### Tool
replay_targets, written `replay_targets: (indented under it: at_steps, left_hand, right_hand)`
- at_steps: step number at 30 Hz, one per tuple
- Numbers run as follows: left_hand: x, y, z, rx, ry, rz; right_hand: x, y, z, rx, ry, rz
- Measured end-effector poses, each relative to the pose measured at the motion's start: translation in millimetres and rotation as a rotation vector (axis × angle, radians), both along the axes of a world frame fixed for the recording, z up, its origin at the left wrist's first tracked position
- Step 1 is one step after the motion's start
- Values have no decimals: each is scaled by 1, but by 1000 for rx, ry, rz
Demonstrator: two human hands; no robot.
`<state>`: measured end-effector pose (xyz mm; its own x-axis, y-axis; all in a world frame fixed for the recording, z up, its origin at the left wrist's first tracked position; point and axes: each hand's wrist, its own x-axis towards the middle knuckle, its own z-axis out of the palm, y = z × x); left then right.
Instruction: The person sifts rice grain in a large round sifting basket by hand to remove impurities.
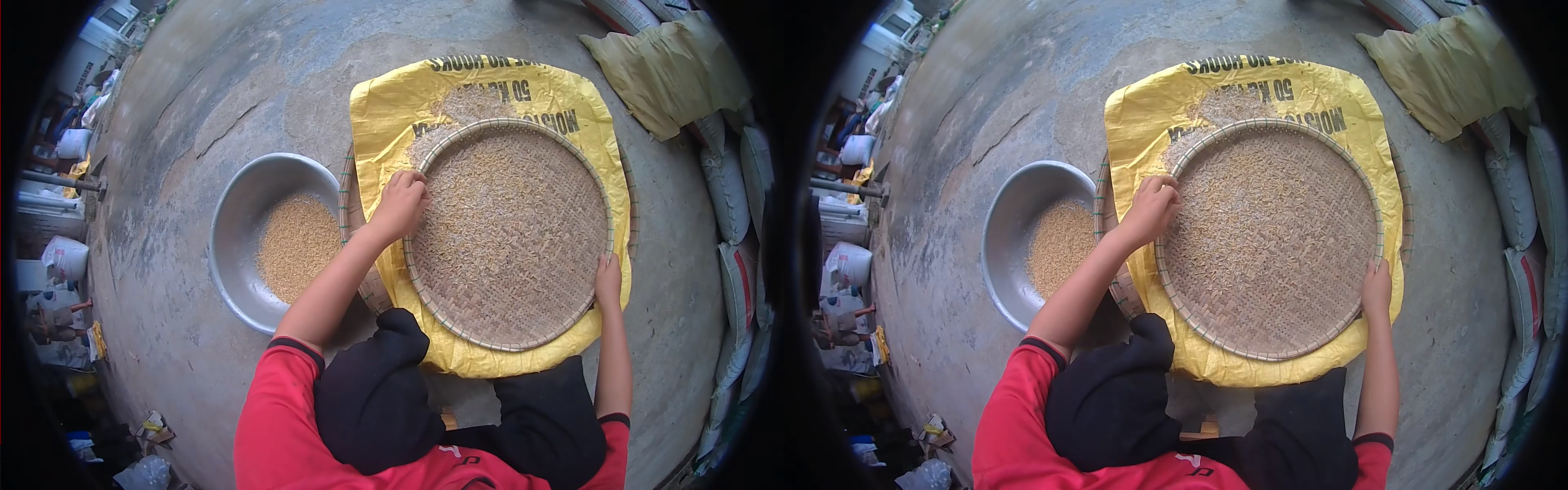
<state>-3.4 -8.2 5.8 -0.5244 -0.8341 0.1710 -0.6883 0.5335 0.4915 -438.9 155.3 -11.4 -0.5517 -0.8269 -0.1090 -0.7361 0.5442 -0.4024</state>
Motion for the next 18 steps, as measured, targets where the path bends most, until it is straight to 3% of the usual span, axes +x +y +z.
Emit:
replay_targets:
  at_steps: [3, 6, 8, 10, 12, 16, 18]
  left_hand:
    - [11, 3, 16, -88, 16, 18]
    - [44, 1, 49, -114, -485, 417]
    - [67, 4, 86, 47, -821, 685]
    - [85, 0, 100, 123, -855, 779]
    - [83, 3, 122, 128, -813, 772]
    - [40, 1, 86, 10, -204, 193]
    - [18, 1, 48, -35, -54, -7]
  right_hand:
    - [-3, 2, -3, -15, -6, 9]
    - [0, 1, 2, -7, -22, 1]
    - [-5, 2, -2, -6, -39, 12]
    - [-6, 2, -3, -8, -55, 22]
    - [-4, 2, -1, -13, -60, 15]
    - [-1, 1, 0, -18, -48, 31]
    - [0, 0, 2, 10, -46, -3]
